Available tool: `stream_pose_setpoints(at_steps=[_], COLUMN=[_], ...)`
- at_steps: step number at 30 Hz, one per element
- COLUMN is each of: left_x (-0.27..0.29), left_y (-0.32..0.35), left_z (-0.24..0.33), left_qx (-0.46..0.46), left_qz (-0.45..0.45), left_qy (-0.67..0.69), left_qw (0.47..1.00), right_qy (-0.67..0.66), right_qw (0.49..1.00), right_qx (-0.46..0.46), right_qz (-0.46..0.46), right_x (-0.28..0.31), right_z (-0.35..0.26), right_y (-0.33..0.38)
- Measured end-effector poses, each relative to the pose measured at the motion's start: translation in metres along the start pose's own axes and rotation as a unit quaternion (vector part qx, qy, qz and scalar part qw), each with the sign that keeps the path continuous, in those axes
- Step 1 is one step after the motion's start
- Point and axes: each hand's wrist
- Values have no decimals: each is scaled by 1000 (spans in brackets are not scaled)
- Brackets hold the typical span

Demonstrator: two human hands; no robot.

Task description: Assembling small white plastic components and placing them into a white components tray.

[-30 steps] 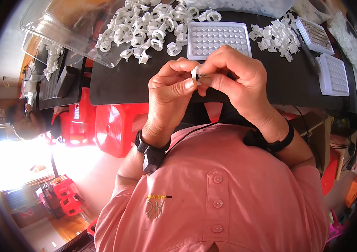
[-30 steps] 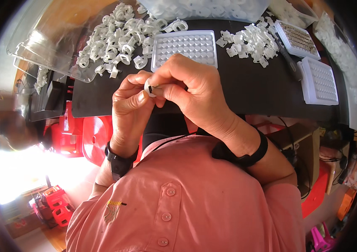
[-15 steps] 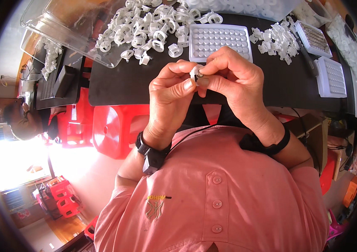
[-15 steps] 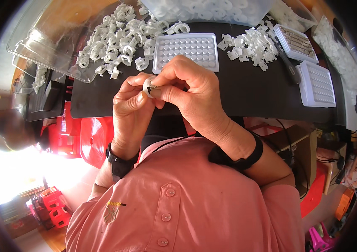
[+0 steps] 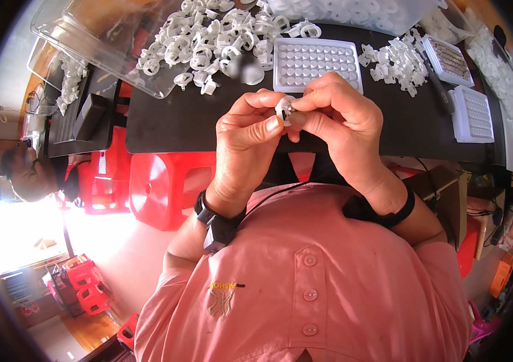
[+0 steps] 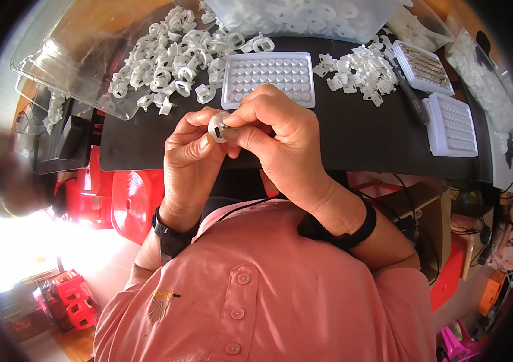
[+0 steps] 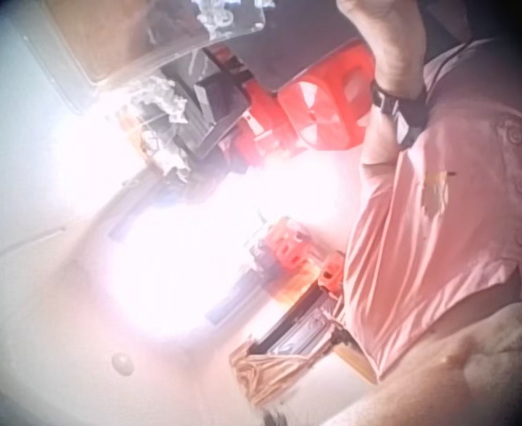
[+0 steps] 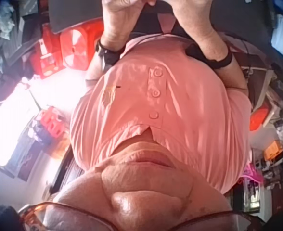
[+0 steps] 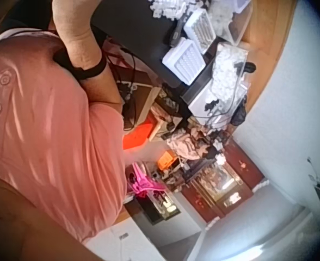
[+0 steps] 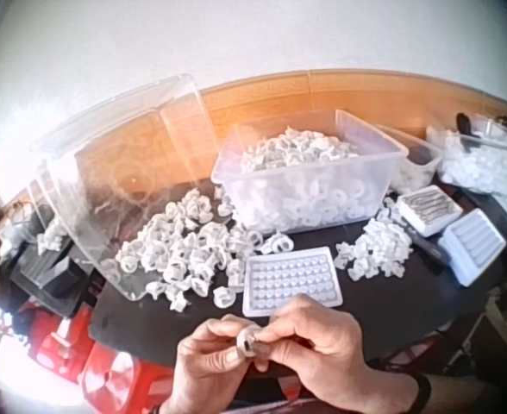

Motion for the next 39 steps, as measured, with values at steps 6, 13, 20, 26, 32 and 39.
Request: stream_pose_setpoints(at_steps=[6,13,20,26,32,39], left_x=[3,-1,-3,0,-4,-4], left_y=[0,-1,0,-1,0,1], left_z=[-3,-3,-1,4,2,3], left_qx=[-5,-17,-8,28,30,33], left_qz=[-1,8,3,8,25,25], left_qy=[1,-30,-39,7,-8,-31], left_qw=[1000,999,999,1000,999,999], right_qy=[-38,-18,-85,-123,-65,-72], right_qw=[999,998,969,957,975,977], right_qx=[-21,-51,-231,-258,-212,-203], right_qz=[-4,-13,-39,-48,-15,8], right_x=[2,3,13,6,0,-1], right_z=[1,-5,-15,-17,-19,-17], right_y=[-1,-5,-30,-29,-23,-17])
Point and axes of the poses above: each hand's wrist, its own y-axis away from the middle knuckle, its own x-axis out of the back of the hand, z = x × y, and after that the axes turned 11 degrees about x, right-handed
